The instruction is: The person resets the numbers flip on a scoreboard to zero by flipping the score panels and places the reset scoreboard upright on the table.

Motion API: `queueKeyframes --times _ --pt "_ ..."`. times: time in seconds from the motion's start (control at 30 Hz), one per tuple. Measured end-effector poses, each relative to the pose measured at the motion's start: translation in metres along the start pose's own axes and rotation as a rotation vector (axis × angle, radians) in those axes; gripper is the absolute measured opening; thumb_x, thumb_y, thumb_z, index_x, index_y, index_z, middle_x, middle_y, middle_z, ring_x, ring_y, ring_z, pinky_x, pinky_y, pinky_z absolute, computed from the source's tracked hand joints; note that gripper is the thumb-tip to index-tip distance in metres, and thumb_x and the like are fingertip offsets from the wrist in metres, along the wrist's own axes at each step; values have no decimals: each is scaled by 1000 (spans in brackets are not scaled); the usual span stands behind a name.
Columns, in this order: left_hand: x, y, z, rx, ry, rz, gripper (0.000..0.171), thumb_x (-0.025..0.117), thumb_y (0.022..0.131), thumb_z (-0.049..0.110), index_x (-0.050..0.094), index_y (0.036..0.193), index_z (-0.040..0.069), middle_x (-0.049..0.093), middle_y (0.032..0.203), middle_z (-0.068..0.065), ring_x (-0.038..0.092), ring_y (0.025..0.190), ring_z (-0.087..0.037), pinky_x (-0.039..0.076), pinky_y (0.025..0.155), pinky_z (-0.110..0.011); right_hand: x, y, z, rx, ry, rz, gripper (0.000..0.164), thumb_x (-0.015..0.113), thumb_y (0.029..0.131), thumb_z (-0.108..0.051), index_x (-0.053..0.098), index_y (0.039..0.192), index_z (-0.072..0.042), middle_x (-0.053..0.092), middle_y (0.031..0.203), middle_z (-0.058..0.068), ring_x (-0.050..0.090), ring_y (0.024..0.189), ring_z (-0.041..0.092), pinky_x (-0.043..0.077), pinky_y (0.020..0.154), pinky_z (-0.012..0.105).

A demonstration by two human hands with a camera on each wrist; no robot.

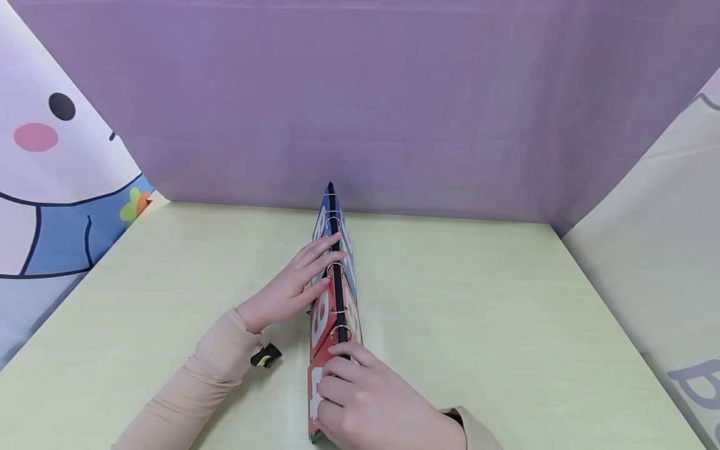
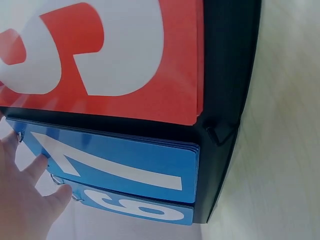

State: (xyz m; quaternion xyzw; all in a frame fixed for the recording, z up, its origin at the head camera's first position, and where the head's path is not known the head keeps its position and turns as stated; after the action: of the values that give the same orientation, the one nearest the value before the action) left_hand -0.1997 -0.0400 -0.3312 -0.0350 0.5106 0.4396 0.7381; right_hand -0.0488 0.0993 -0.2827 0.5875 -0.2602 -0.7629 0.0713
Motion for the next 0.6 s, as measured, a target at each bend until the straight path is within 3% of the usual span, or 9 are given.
queueKeyframes --times 0.2,0.27,0.37,0.5,0.6 --pt "1 -1 0 -4 -4 0 46 43 98 29 40 143 21 20 158 1 18 145 -25 27 110 -49 -5 1 2 -6 60 32 21 55 92 -29 68 78 -20 64 80 -11 57 86 6 42 94 31" --pt "1 -1 0 -2 -2 -2 46 43 98 29 40 143 21 20 158 1 18 145 -25 26 110 -49 -12 1 6 8 130 88 16 58 90 -27 68 80 -19 64 83 -9 57 87 7 43 93 30" --pt "1 -1 0 2 3 -7 46 43 98 29 39 143 21 19 158 1 17 145 -26 25 111 -49 -25 -1 19 -5 224 254 12 61 88 -21 68 82 -13 64 84 -4 58 85 11 45 86 31" --pt "1 -1 -1 2 5 -10 47 43 98 29 39 144 21 19 158 1 16 145 -25 26 111 -49 -33 -8 41 38 294 442 16 57 91 -16 67 84 -5 64 83 3 57 82 17 47 80 28" --pt "1 -1 -1 -1 -1 -8 47 44 98 29 39 144 21 18 158 1 16 145 -26 27 110 -50 -29 -17 56 138 397 447 17 60 90 -19 67 90 -4 65 84 5 58 84 16 47 82 24"
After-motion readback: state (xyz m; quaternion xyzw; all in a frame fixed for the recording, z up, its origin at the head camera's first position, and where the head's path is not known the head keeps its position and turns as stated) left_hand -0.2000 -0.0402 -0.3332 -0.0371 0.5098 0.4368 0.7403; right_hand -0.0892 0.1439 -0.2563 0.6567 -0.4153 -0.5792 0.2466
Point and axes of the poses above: each hand's wrist, its own y-axis towards the middle knuckle, its own x-axis out of the palm, z = x × y, the point moved 4 cm from there along y, towards the middle knuckle
